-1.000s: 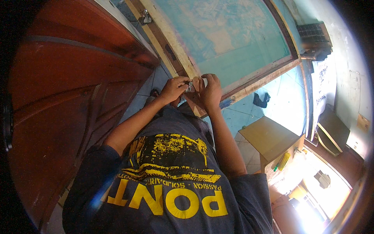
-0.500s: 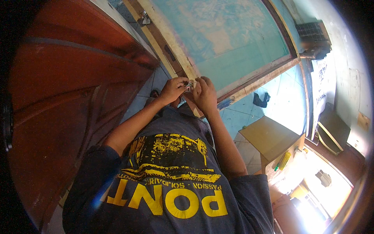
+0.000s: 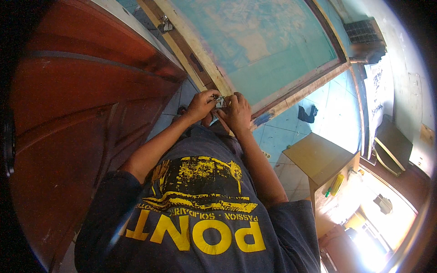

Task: The person positions a metal latch on a wooden door frame and secures it with screws using a screwdriver. They repeatedly tighten the screws to ensure the latch is firmly attached to the frame.

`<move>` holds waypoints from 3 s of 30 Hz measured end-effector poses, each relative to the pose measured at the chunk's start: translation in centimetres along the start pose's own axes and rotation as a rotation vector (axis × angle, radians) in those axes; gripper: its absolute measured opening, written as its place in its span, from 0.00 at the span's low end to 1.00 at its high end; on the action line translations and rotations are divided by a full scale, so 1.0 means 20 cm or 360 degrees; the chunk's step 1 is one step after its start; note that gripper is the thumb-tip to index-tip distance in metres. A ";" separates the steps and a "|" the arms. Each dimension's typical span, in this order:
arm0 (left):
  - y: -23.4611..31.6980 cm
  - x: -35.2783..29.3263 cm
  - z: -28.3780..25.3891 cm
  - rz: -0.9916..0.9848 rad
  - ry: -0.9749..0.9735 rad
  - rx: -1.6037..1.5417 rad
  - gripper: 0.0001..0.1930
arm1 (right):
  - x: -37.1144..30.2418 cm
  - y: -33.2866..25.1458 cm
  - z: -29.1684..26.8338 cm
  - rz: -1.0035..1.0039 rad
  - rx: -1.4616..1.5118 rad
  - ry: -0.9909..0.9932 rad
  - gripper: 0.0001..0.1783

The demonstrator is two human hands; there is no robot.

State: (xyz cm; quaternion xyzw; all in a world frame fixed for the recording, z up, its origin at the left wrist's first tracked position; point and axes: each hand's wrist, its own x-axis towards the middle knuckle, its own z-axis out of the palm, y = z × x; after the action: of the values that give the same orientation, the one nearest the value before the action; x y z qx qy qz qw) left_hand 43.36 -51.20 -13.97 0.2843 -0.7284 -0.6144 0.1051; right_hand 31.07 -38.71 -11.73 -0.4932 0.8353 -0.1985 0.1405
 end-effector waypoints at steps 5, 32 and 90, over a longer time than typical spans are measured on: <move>-0.02 -0.01 0.01 0.0044 0.0041 0.0017 0.12 | -0.01 -0.01 0.00 -0.0033 0.0019 0.0045 0.25; 0.07 0.04 -0.06 0.0605 -0.0125 0.0689 0.22 | -0.02 0.01 0.06 -0.0057 0.0098 0.0184 0.25; 0.27 -0.10 -0.08 0.0066 0.0065 0.0636 0.25 | -0.03 -0.02 0.03 0.0014 0.0141 0.0185 0.22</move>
State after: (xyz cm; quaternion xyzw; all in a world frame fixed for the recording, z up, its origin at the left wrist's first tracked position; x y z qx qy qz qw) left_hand 44.27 -50.96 -8.03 0.2968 -0.8393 -0.4495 0.0740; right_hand 31.90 -38.44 -12.16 -0.4705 0.8345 -0.2631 0.1142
